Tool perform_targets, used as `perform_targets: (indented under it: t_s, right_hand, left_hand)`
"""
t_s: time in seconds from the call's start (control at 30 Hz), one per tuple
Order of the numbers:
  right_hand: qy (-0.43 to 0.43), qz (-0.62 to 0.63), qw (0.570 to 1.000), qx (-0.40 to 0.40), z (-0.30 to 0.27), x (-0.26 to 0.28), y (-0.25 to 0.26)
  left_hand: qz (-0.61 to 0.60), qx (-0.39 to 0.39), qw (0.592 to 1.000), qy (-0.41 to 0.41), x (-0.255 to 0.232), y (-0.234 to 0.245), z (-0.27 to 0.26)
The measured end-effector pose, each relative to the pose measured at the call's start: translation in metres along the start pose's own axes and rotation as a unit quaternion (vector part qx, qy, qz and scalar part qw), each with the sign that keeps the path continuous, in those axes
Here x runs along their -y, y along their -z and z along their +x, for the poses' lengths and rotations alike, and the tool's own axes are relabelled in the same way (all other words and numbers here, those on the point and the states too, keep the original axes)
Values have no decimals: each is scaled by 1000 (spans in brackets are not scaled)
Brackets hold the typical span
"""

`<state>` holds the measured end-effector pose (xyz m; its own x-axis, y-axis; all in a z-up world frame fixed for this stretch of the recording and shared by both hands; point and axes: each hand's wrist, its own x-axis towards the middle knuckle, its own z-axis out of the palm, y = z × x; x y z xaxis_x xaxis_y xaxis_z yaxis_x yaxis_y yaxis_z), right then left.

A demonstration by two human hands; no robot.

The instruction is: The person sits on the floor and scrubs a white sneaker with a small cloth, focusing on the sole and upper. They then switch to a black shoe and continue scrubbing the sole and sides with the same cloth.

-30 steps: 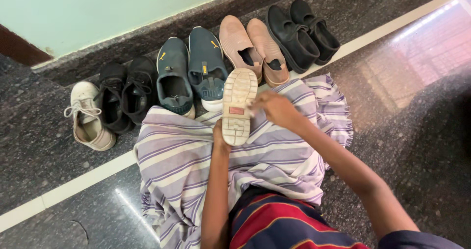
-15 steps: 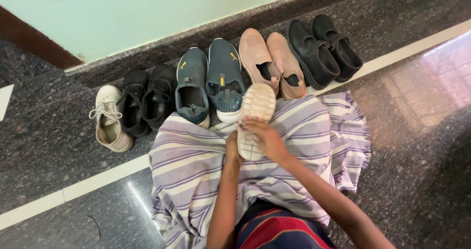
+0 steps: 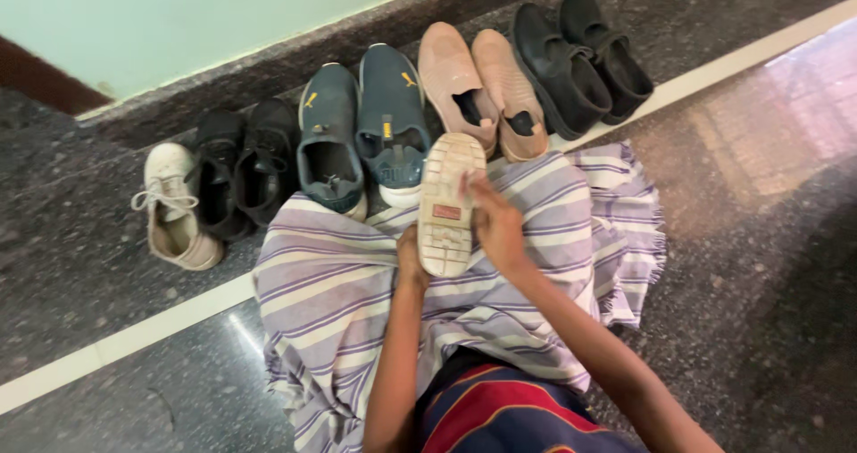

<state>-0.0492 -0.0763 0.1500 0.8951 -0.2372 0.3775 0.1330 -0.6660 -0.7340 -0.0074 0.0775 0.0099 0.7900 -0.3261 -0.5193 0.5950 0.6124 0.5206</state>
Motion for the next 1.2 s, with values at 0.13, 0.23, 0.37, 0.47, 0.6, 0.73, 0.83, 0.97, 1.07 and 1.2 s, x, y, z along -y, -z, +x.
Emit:
perform_targets:
  t_s: [0.13, 0.23, 0.37, 0.47, 0.6, 0.73, 0.83, 0.97, 1.07, 1.2]
  right_hand:
    - [-189, 114, 965, 139, -7, 4, 24]
    - [-210, 442, 870, 66, 4, -8, 57]
    - [-257, 470, 843, -47, 2, -18, 81]
    - [-309, 451, 837, -38, -21, -14, 76]
    - [-325, 446, 834, 2, -56, -4, 45]
    - [-299, 397, 868, 14, -63, 0, 32]
    - [-193, 346, 918, -12, -53, 10, 28]
    - [-75, 91, 992, -43, -36, 23, 26]
    - [-132, 130, 979, -84, -20, 17, 22]
    - [-161, 245, 949, -116, -23, -11, 27]
  left_hand:
    - [-91, 27, 995, -3, -10, -10, -7]
    - [16, -61, 978, -200, -33, -22, -33]
    - [562, -79, 762, -311, -73, -49, -80]
    - [785, -3, 547, -290, -77, -82, -113]
    - [868, 35, 411, -277, -57, -119, -143]
    - [851, 37, 388, -352, -67, -112, -151]
    - [738, 58, 520, -426, -93, -82, -153]
    - [689, -44, 564, -453, -108, -58, -159]
    - [693, -55, 580, -425, -117, -67, -152]
    - [735, -83, 490, -461, -124, -106, -124]
